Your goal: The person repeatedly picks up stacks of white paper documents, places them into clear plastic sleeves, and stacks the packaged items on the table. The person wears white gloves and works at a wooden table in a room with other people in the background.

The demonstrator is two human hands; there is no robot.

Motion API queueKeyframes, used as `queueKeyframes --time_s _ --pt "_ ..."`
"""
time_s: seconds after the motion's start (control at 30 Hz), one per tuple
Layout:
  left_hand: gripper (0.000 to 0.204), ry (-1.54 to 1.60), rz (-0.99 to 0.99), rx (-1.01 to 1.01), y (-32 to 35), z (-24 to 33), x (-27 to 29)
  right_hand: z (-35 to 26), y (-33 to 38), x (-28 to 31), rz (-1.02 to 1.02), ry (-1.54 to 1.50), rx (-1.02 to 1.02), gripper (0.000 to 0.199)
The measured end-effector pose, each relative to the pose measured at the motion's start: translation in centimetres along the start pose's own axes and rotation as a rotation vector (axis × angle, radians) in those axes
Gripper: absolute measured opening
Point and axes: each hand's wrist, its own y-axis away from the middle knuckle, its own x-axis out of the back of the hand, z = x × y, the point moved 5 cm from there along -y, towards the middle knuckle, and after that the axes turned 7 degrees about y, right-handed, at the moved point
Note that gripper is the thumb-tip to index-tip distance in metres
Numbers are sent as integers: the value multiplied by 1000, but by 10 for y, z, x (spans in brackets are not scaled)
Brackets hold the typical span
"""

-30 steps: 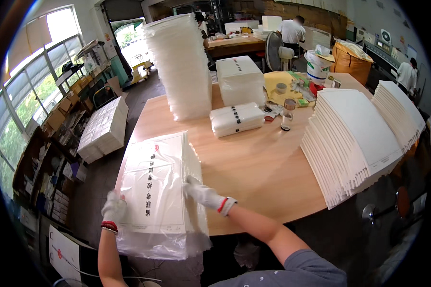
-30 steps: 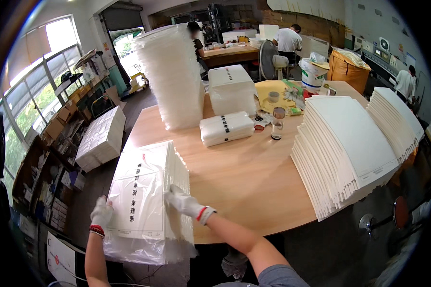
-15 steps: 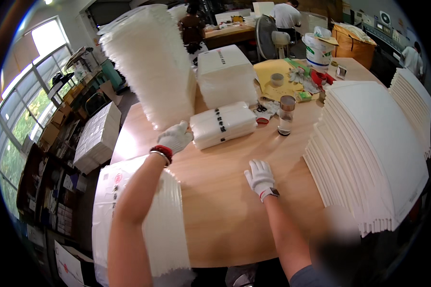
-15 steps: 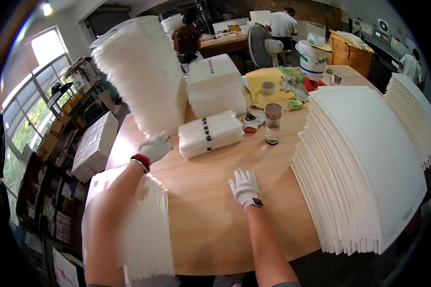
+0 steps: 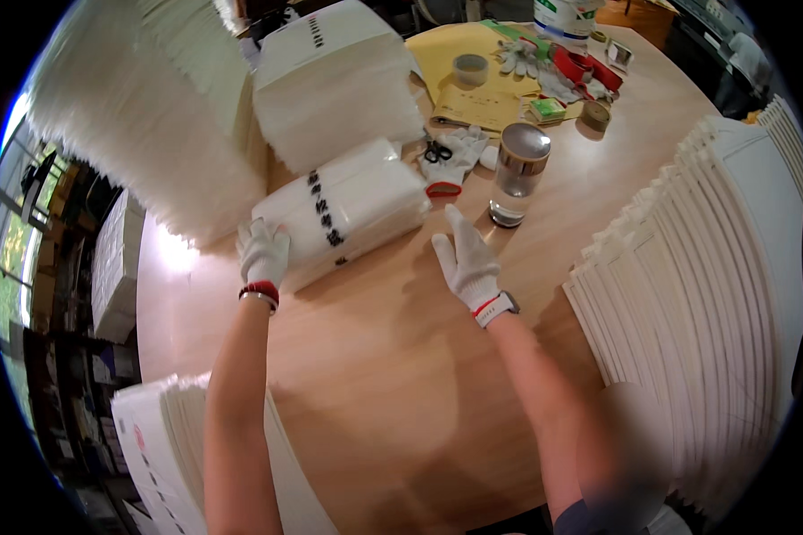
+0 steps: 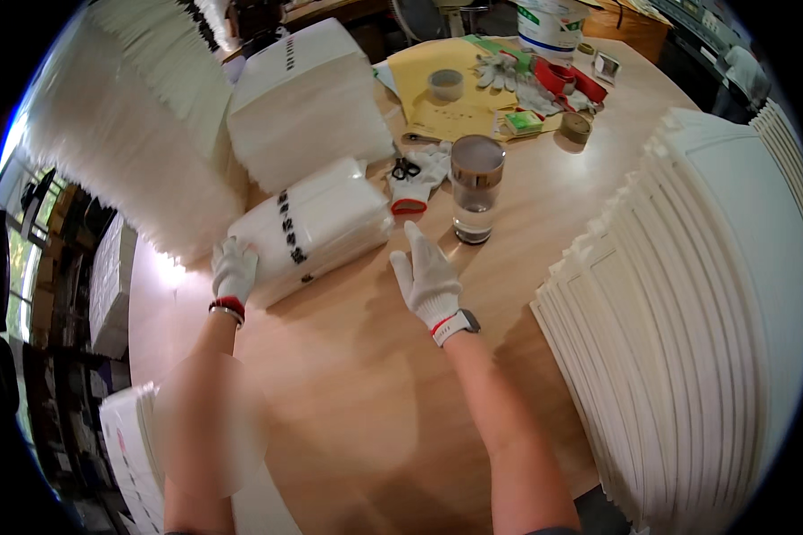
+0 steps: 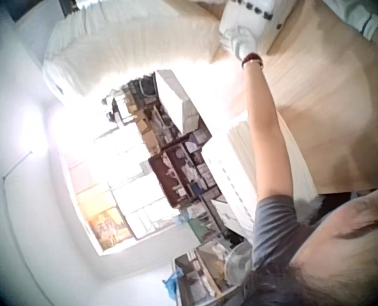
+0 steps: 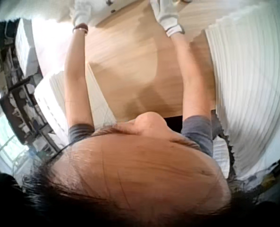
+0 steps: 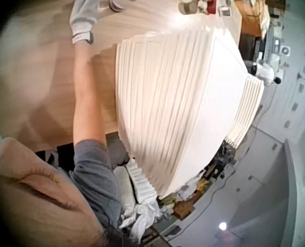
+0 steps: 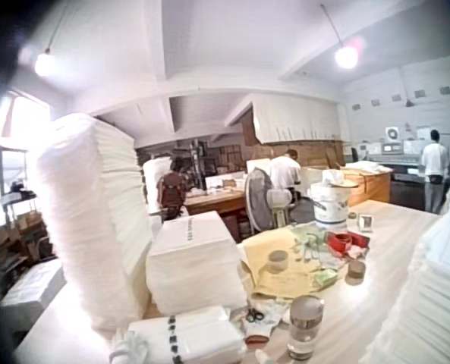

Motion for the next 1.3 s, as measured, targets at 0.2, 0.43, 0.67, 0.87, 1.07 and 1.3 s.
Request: queueKeyframes --time_s 0.2,0.43,0.67,0.87,1.07,1.3 --pt "25 92 -105 -514 -26 79 20 -1 -6 11 -43 65 -128 39" --pt "21 315 -372 -518 -31 172 -15 -12 -12 10 -121 225 -68 41" --pt "28 173 -585 -682 -60 230 -45 -8 -20 9 -167 252 -83 39" --pt "19 -42 -946 -839 -99 254 -61 -5 -26 9 -196 281 -119 39" --pt "11 228 -922 -894 -99 252 -68 -1 -29 6 -232 245 -123 40" --pt "14 445 -997 -705 -104 240 -80 -2 -32 7 -234 281 -130 42"
